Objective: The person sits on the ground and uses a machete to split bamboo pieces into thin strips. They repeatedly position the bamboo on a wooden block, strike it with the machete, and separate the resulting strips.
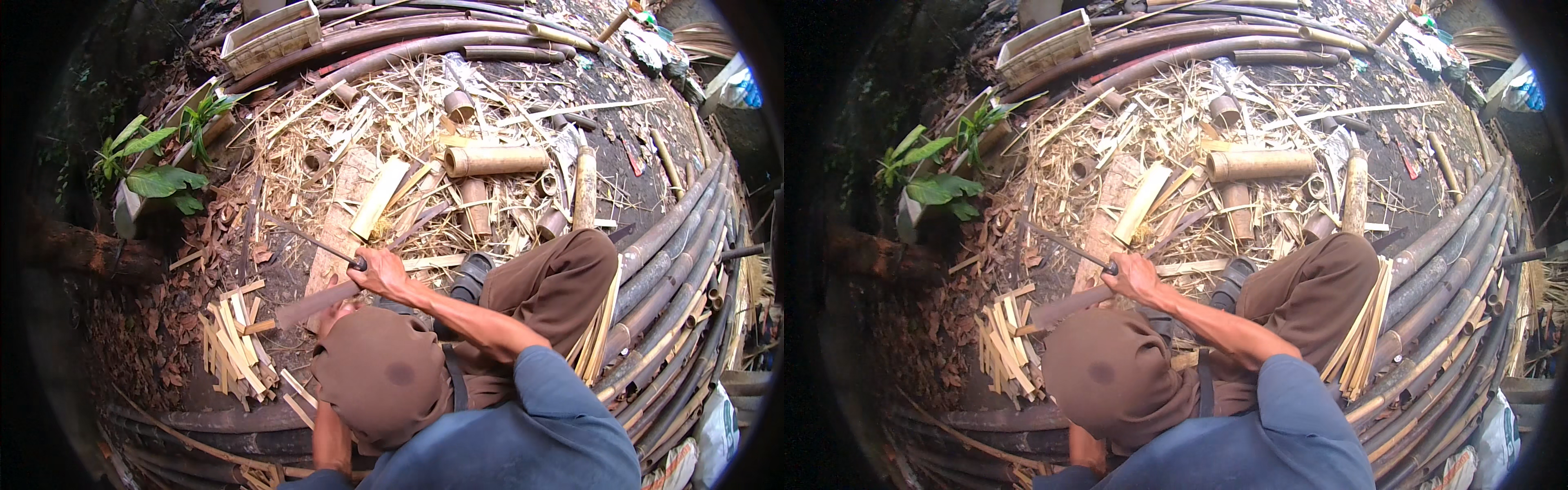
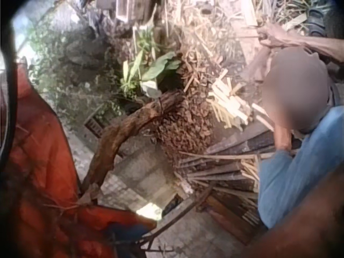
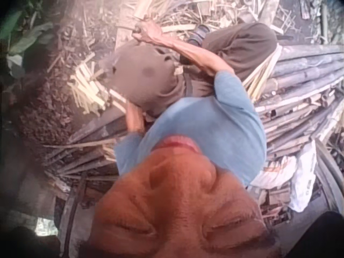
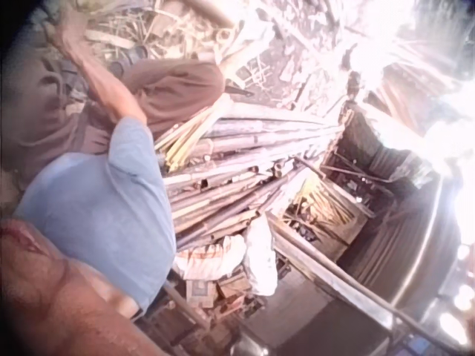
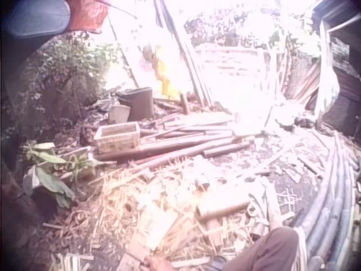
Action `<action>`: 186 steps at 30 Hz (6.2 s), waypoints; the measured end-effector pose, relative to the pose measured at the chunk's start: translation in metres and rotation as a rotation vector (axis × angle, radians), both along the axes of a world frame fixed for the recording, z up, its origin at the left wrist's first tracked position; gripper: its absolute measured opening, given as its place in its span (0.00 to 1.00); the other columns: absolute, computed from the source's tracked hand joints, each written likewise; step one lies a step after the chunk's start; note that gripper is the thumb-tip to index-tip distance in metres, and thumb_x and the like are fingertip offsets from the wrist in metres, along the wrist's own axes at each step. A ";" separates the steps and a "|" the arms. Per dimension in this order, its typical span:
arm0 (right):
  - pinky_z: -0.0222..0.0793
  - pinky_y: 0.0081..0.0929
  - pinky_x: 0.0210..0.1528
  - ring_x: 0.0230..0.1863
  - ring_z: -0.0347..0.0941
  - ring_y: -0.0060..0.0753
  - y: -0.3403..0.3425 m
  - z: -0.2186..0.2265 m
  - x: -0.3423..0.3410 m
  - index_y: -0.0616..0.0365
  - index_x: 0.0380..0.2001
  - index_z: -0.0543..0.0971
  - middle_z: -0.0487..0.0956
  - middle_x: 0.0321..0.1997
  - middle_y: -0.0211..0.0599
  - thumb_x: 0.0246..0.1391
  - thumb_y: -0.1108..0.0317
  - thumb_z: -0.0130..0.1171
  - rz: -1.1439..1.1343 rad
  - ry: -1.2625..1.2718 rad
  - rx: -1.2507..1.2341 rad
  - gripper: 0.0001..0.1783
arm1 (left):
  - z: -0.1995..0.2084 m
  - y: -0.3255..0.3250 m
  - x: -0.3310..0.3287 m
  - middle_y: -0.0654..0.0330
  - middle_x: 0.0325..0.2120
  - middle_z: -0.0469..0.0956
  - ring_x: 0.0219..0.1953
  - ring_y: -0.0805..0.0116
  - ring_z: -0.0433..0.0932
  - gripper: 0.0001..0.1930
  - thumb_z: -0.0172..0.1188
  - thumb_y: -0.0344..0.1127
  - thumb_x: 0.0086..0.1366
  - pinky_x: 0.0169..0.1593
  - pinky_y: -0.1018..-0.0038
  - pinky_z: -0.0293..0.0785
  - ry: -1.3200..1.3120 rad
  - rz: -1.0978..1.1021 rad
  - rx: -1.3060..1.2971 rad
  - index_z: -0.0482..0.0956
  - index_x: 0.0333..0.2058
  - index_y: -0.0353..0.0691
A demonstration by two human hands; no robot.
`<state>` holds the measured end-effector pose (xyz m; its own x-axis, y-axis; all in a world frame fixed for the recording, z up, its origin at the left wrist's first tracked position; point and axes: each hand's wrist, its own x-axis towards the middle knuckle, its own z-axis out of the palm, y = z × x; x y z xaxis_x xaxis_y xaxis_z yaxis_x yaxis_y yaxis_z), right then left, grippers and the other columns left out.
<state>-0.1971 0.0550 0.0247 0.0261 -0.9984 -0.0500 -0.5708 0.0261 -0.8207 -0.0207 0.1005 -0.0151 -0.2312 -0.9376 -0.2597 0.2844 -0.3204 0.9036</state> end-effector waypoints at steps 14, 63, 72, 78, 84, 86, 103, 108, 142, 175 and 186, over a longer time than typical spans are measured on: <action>0.69 0.43 0.22 0.22 0.78 0.45 -0.002 0.007 -0.020 0.45 0.38 0.77 0.79 0.20 0.41 0.51 0.52 0.62 0.140 0.334 -0.112 0.15 | 0.063 -0.037 0.028 0.65 0.22 0.66 0.16 0.79 0.63 0.09 0.54 0.33 0.67 0.22 0.76 0.67 -0.206 0.206 0.062 0.68 0.41 0.36; 0.70 0.50 0.28 0.29 0.79 0.51 0.010 0.014 -0.015 0.49 0.35 0.75 0.80 0.24 0.43 0.49 0.53 0.59 0.274 0.346 -0.045 0.14 | 0.066 -0.018 0.020 0.60 0.24 0.71 0.19 0.75 0.71 0.10 0.49 0.34 0.71 0.25 0.74 0.75 -0.312 0.076 0.103 0.68 0.44 0.32; 0.64 0.46 0.20 0.18 0.76 0.39 -0.017 0.003 -0.004 0.49 0.30 0.78 0.79 0.18 0.35 0.47 0.60 0.61 0.305 0.469 -0.224 0.08 | 0.114 0.005 -0.001 0.62 0.23 0.69 0.19 0.77 0.67 0.08 0.51 0.29 0.69 0.23 0.77 0.69 -0.132 0.182 0.078 0.68 0.43 0.32; 0.68 0.34 0.16 0.15 0.70 0.31 -0.066 0.013 -0.044 0.54 0.38 0.80 0.76 0.17 0.36 0.52 0.62 0.59 0.013 0.441 0.143 0.12 | 0.132 0.035 -0.007 0.63 0.23 0.70 0.21 0.78 0.68 0.10 0.51 0.28 0.67 0.25 0.80 0.70 -0.196 0.187 0.022 0.68 0.45 0.32; 0.72 0.40 0.21 0.19 0.77 0.39 -0.016 0.034 -0.021 0.48 0.34 0.79 0.79 0.18 0.39 0.46 0.58 0.63 0.216 0.391 -0.193 0.12 | 0.108 0.005 0.006 0.61 0.25 0.70 0.20 0.77 0.66 0.06 0.50 0.27 0.69 0.23 0.78 0.67 0.035 0.224 0.101 0.68 0.42 0.30; 0.71 0.44 0.23 0.20 0.78 0.40 -0.001 0.040 -0.004 0.48 0.31 0.78 0.79 0.19 0.37 0.44 0.58 0.64 0.329 0.359 -0.250 0.11 | 0.107 -0.004 0.007 0.61 0.25 0.70 0.20 0.77 0.66 0.07 0.50 0.28 0.70 0.23 0.78 0.67 -0.010 0.189 0.066 0.68 0.43 0.32; 0.74 0.39 0.31 0.26 0.77 0.44 -0.051 0.070 -0.020 0.58 0.32 0.78 0.77 0.23 0.45 0.47 0.69 0.58 0.287 0.122 -0.290 0.08 | 0.121 0.003 0.029 0.61 0.27 0.71 0.20 0.77 0.67 0.22 0.51 0.36 0.71 0.24 0.79 0.68 0.020 -0.237 0.350 0.61 0.60 0.35; 0.72 0.44 0.29 0.23 0.78 0.52 -0.040 0.047 -0.012 0.62 0.32 0.78 0.77 0.18 0.50 0.47 0.63 0.60 0.115 0.000 -0.182 0.13 | 0.095 -0.003 0.043 0.52 0.41 0.74 0.37 0.67 0.74 0.26 0.51 0.38 0.70 0.42 0.71 0.75 0.538 -0.069 0.336 0.61 0.62 0.32; 0.74 0.34 0.21 0.19 0.78 0.34 -0.034 0.021 -0.046 0.44 0.36 0.83 0.81 0.21 0.36 0.46 0.57 0.64 0.089 0.501 -0.312 0.12 | 0.125 0.028 0.024 0.68 0.21 0.61 0.18 0.83 0.59 0.26 0.48 0.30 0.71 0.18 0.84 0.58 0.053 0.012 0.236 0.50 0.64 0.47; 0.69 0.27 0.36 0.29 0.70 0.26 0.034 -0.006 -0.036 0.55 0.66 0.63 0.77 0.33 0.40 0.59 0.57 0.54 -0.047 -0.326 0.234 0.33 | 0.010 -0.102 0.019 0.42 0.55 0.68 0.58 0.57 0.70 0.30 0.51 0.22 0.67 0.64 0.67 0.68 0.043 0.450 -0.193 0.50 0.65 0.37; 0.55 0.20 0.20 0.18 0.55 0.15 0.035 0.058 -0.006 0.46 0.69 0.58 0.58 0.18 0.20 0.70 0.53 0.38 -0.032 -0.633 0.379 0.28 | 0.013 -0.095 -0.015 0.61 0.27 0.74 0.28 0.72 0.74 0.17 0.59 0.32 0.64 0.35 0.73 0.73 -0.610 0.238 -0.418 0.73 0.52 0.39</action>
